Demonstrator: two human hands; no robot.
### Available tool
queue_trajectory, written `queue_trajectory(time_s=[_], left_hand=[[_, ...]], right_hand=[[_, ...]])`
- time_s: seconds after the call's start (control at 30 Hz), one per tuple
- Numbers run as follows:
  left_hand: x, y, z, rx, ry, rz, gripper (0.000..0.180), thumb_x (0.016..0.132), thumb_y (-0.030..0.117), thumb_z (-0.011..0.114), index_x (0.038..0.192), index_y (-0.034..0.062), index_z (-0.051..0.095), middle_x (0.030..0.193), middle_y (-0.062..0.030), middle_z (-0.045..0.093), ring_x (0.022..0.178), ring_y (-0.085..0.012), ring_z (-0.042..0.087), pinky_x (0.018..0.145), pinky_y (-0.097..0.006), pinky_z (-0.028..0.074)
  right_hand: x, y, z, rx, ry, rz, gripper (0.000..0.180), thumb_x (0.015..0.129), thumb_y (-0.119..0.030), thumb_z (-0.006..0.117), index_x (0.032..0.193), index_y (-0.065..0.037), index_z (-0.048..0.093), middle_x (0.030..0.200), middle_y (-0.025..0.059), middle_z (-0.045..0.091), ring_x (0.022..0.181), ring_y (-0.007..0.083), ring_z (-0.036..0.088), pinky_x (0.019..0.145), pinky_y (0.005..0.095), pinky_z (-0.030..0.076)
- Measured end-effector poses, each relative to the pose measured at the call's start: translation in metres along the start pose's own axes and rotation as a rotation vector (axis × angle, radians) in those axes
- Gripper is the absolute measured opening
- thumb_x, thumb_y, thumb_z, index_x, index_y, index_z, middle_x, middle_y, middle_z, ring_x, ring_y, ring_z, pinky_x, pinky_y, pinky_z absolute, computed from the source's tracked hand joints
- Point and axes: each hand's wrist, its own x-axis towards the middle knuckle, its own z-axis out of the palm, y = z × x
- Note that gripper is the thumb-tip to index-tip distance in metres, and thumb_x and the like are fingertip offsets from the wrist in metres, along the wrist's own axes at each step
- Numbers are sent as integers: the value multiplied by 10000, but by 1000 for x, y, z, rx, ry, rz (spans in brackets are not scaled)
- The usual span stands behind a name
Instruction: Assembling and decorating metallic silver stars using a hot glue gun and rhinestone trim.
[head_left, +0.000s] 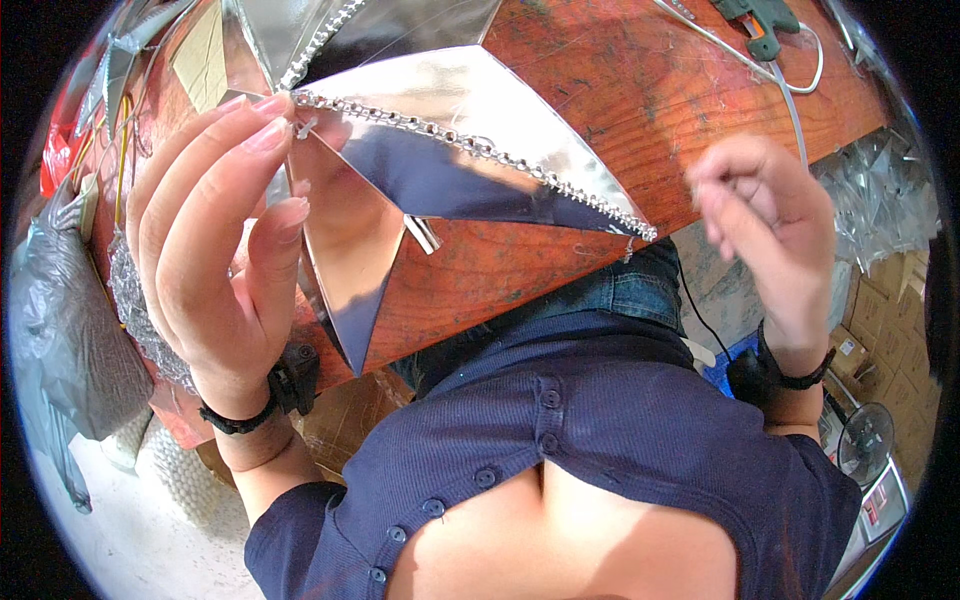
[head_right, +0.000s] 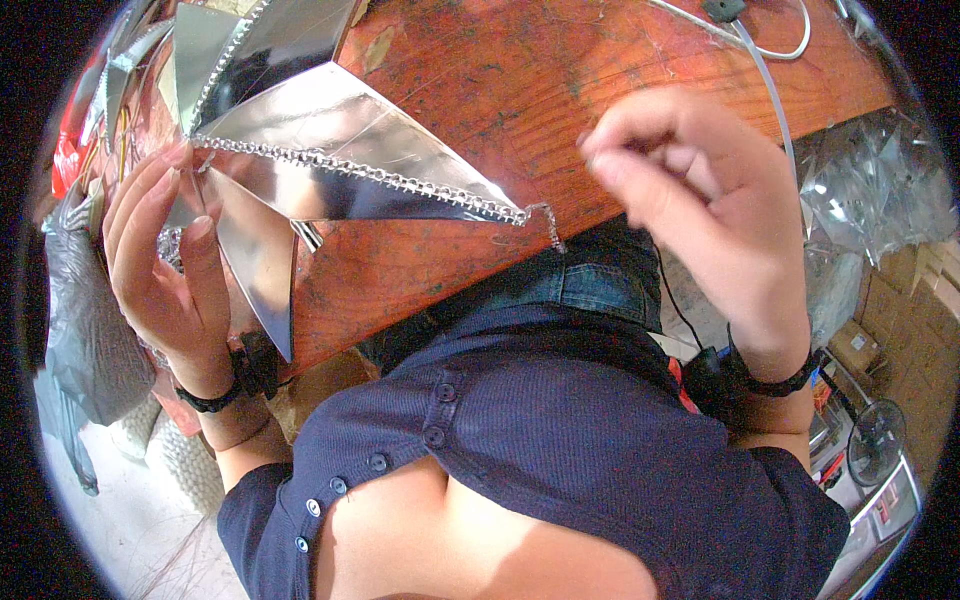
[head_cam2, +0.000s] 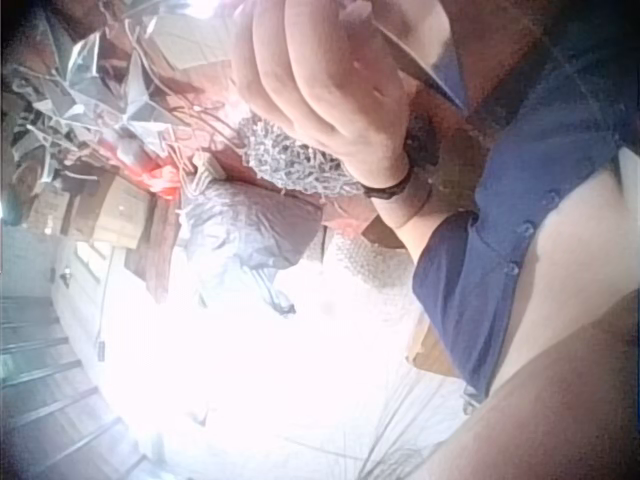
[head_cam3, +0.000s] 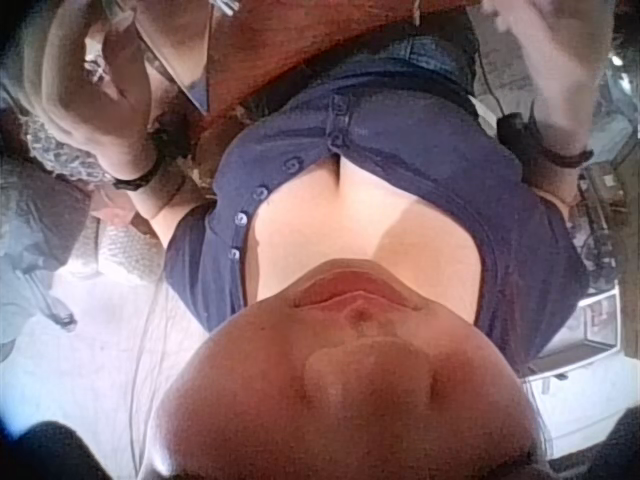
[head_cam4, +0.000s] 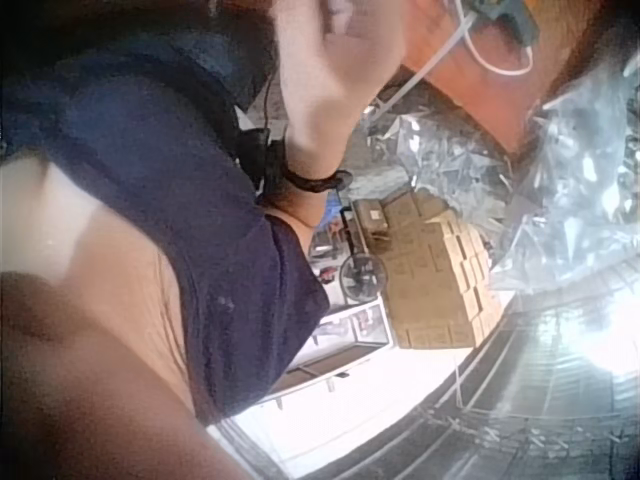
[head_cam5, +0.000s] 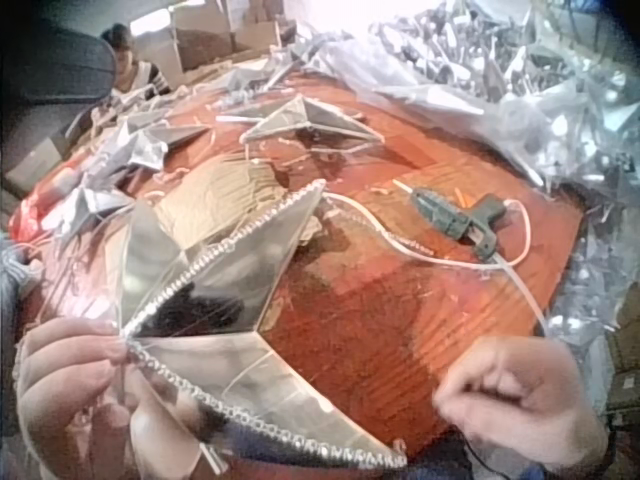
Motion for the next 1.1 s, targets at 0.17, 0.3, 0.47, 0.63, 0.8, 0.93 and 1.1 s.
queue_trajectory(time_s=[0.17,0.3,0.47,0.63,0.8,0.93,1.1], left_hand=[[-4,-2,6,-49,52,-3,234,864,184,607,1032,22,609,1032,-127,648,974,-291,599,853,-357,466],[-2,-2,3,-29,45,7,232,869,191,601,1024,20,616,1035,-129,647,971,-291,601,857,-359,465],[-3,-3,2,-17,13,8,228,871,191,598,1021,20,617,1033,-131,648,969,-291,603,855,-357,466],[-4,-1,3,-27,36,-1,236,868,194,603,1028,21,612,1034,-133,648,970,-293,602,852,-359,468],[-2,0,1,-6,5,-5,242,866,194,606,1031,18,607,1033,-134,648,966,-297,603,853,-362,470],[-2,0,2,-11,11,-10,242,860,188,611,1028,14,609,1032,-137,648,965,-300,602,856,-366,472],[-2,-1,1,-17,7,-3,238,856,180,615,1025,12,610,1031,-137,647,970,-301,600,857,-366,473]], right_hand=[[-1,-10,1,201,-346,288,113,847,-74,625,929,2,610,737,-6,579,616,33,515,519,167,384],[3,-6,7,256,-300,376,141,838,-102,649,928,-1,607,729,-7,580,612,26,514,502,160,380],[3,-4,10,299,-278,325,141,835,-106,655,915,-10,591,729,-12,575,599,24,508,493,152,378],[4,-3,11,332,-262,310,136,830,-90,657,910,-8,583,742,4,582,597,30,511,497,155,386],[6,-4,10,381,-262,325,141,829,-76,654,918,6,583,745,13,587,599,34,515,501,160,394],[7,-3,9,357,-292,316,155,832,-68,644,947,21,590,753,21,594,602,39,519,507,160,396],[8,-1,5,350,-321,318,179,834,-71,633,975,33,596,777,38,611,614,45,530,512,161,401]])
